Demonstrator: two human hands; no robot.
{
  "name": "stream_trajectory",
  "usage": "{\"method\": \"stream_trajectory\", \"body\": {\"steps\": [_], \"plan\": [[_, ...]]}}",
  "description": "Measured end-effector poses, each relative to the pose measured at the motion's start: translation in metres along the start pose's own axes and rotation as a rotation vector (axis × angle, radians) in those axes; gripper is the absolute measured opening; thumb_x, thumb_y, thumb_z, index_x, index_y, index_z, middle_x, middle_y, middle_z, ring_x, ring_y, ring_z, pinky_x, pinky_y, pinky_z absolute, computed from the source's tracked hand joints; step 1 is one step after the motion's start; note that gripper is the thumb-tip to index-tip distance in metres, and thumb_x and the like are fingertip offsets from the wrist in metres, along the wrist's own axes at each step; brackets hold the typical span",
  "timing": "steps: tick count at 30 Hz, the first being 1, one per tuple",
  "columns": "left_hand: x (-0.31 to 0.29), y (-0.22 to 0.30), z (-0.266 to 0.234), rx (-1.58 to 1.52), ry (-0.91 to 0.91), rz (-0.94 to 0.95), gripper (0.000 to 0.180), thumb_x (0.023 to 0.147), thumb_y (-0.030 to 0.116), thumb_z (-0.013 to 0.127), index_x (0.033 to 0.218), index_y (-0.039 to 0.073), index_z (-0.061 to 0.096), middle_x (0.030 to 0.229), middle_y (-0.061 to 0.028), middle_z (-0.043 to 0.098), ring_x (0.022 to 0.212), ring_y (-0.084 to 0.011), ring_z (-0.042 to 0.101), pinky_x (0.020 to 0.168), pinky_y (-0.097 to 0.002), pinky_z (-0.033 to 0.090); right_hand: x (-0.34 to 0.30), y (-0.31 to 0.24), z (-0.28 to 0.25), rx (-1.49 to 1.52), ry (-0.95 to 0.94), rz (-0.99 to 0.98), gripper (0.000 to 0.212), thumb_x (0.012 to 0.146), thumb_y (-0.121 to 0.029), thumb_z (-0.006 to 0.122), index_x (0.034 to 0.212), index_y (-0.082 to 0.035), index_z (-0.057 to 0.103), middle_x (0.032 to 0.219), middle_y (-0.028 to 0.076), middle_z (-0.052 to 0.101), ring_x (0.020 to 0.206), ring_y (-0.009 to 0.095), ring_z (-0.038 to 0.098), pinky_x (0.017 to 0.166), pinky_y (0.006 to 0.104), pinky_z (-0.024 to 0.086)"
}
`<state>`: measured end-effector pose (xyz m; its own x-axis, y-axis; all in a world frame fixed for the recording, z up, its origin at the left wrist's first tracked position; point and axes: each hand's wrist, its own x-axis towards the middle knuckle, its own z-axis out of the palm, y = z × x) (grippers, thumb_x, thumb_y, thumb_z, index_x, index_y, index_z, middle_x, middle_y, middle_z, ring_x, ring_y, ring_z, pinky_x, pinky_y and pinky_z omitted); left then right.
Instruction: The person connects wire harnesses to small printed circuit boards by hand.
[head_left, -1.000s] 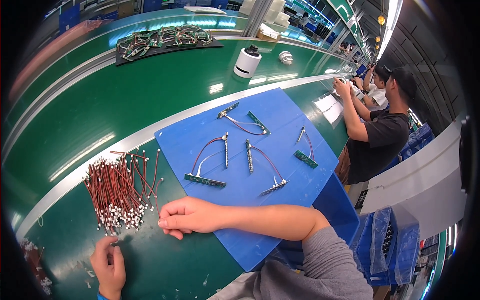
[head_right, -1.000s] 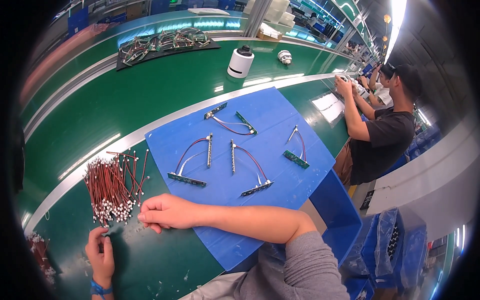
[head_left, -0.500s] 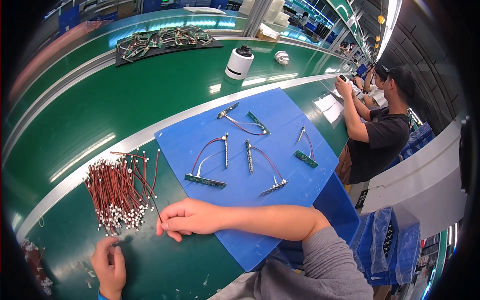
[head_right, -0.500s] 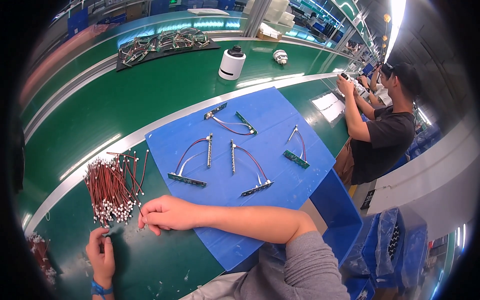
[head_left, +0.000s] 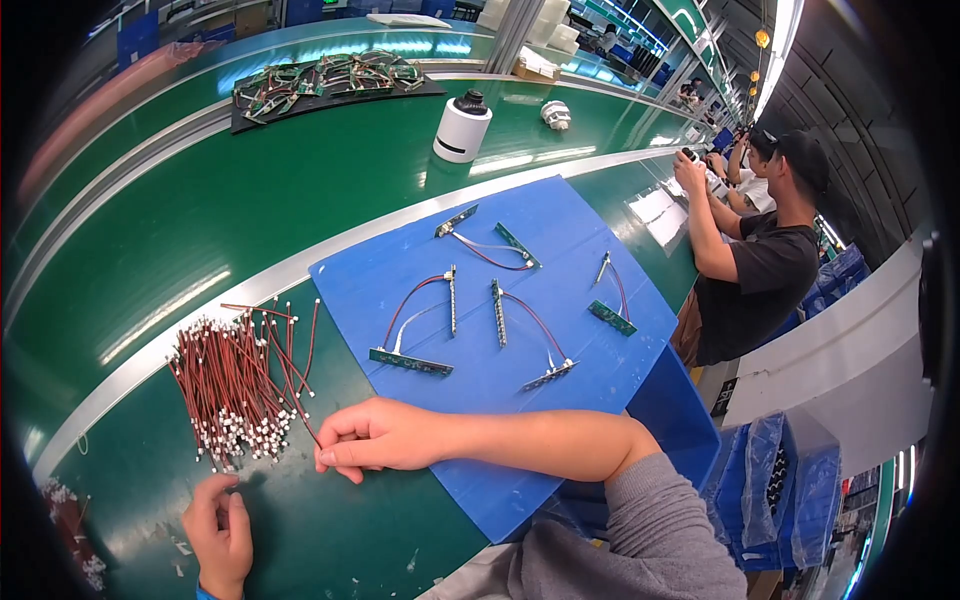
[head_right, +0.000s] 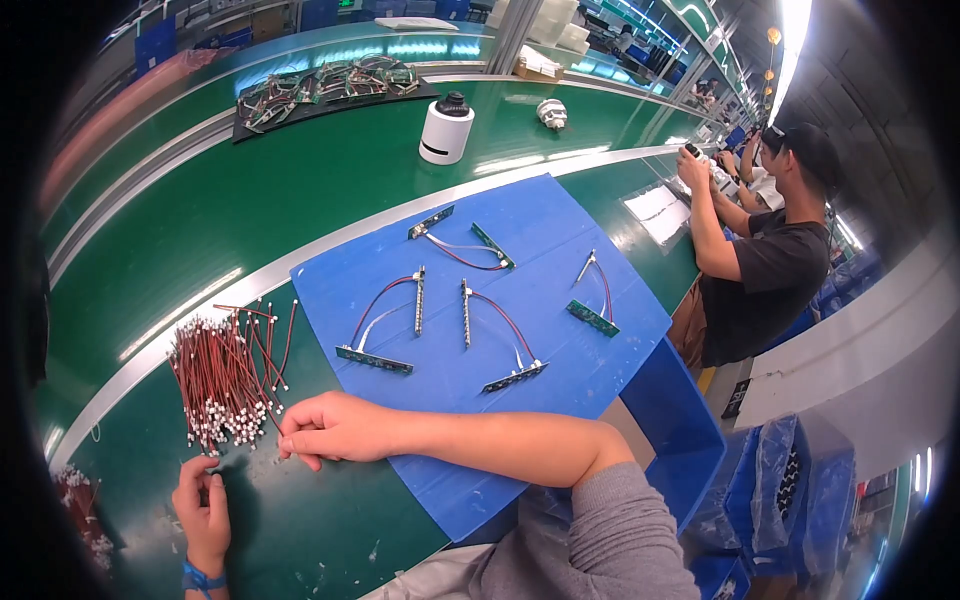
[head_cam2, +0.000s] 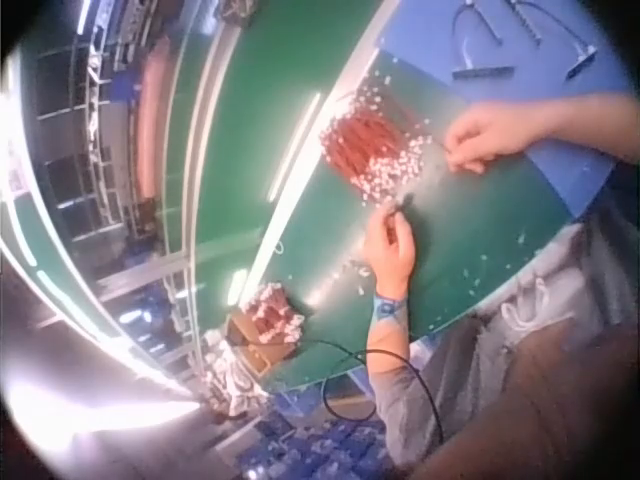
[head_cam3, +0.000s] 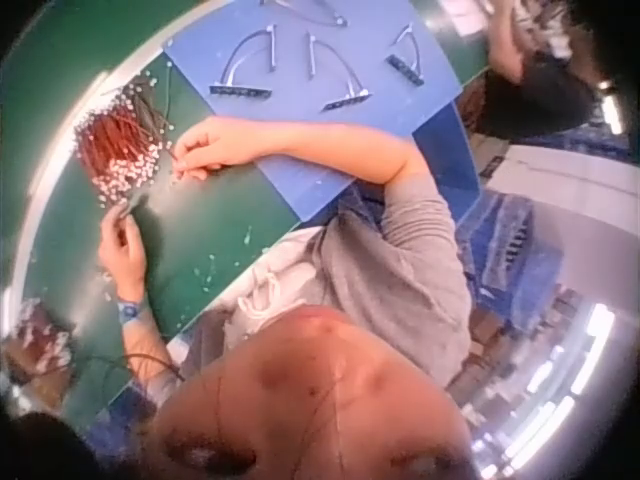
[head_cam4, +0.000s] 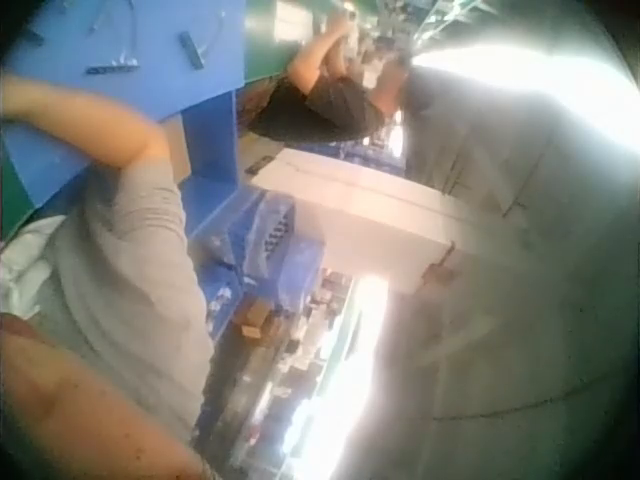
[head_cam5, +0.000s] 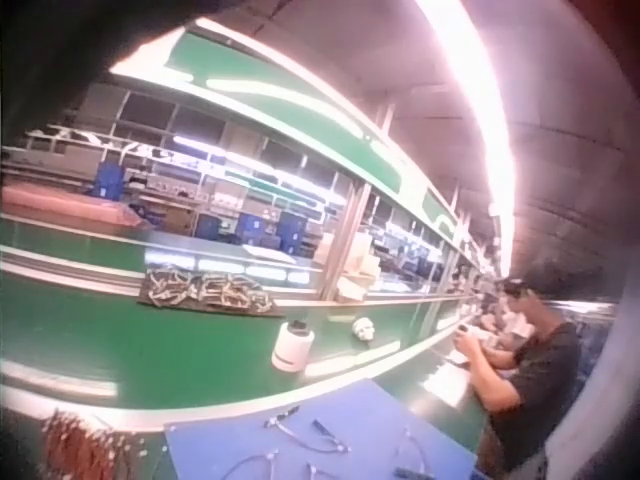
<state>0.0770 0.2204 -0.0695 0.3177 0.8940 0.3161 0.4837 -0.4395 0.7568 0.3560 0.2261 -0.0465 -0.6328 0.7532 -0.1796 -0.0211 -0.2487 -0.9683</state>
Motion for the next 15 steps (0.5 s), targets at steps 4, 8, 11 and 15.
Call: {"method": "stream_trajectory", "body": {"steps": [4, 8, 11, 15], "plan": [[-0.0005, -0.0013, -0.0002, 0.013, 0.000, 0.004, 0.018, 0.078, -0.003, 0.053, 0.096, 0.002, 0.055, 0.054, 0.0010, 0.040, 0.046, -0.0059, 0.034, 0.043, -0.0226, 0.025, -0.0003, -0.0005, 0.0003, 0.009, 0.002, 0.006, 0.022, 0.094, -0.023, 0.048, 0.095, -0.003, 0.057, 0.068, -0.002, 0.054, 0.057, 0.003, 0.040, 0.052, 0.0201, 0.033], [-0.0002, 0.0005, 0.0002, 0.007, 0.002, -0.009, 0.018, 0.078, -0.003, 0.053, 0.095, 0.001, 0.055, 0.054, 0.0009, 0.040, 0.045, -0.0057, 0.034, 0.043, -0.0225, 0.025, -0.0006, -0.0020, 0.0003, 0.018, -0.001, 0.016, 0.022, 0.094, -0.023, 0.048, 0.096, -0.003, 0.058, 0.067, -0.002, 0.054, 0.057, 0.003, 0.040, 0.052, 0.0202, 0.033], [-0.0007, -0.0012, -0.0005, 0.005, 0.000, -0.014, 0.017, 0.078, -0.003, 0.053, 0.095, 0.001, 0.055, 0.054, 0.0008, 0.041, 0.045, -0.0057, 0.034, 0.043, -0.0224, 0.025, -0.0005, -0.0021, 0.0005, 0.011, 0.002, 0.007, 0.022, 0.094, -0.023, 0.048, 0.095, -0.003, 0.058, 0.067, -0.002, 0.054, 0.056, 0.003, 0.040, 0.051, 0.0202, 0.032], [-0.0003, 0.0002, 0.0001, 0.003, 0.010, -0.017, 0.017, 0.078, -0.003, 0.053, 0.094, 0.002, 0.056, 0.054, 0.0006, 0.041, 0.045, -0.0059, 0.034, 0.043, -0.0226, 0.024, -0.0003, -0.0025, 0.0004, 0.005, -0.001, 0.011, 0.023, 0.094, -0.023, 0.048, 0.094, -0.003, 0.058, 0.067, -0.002, 0.054, 0.056, 0.003, 0.040, 0.051, 0.0203, 0.033]]}}
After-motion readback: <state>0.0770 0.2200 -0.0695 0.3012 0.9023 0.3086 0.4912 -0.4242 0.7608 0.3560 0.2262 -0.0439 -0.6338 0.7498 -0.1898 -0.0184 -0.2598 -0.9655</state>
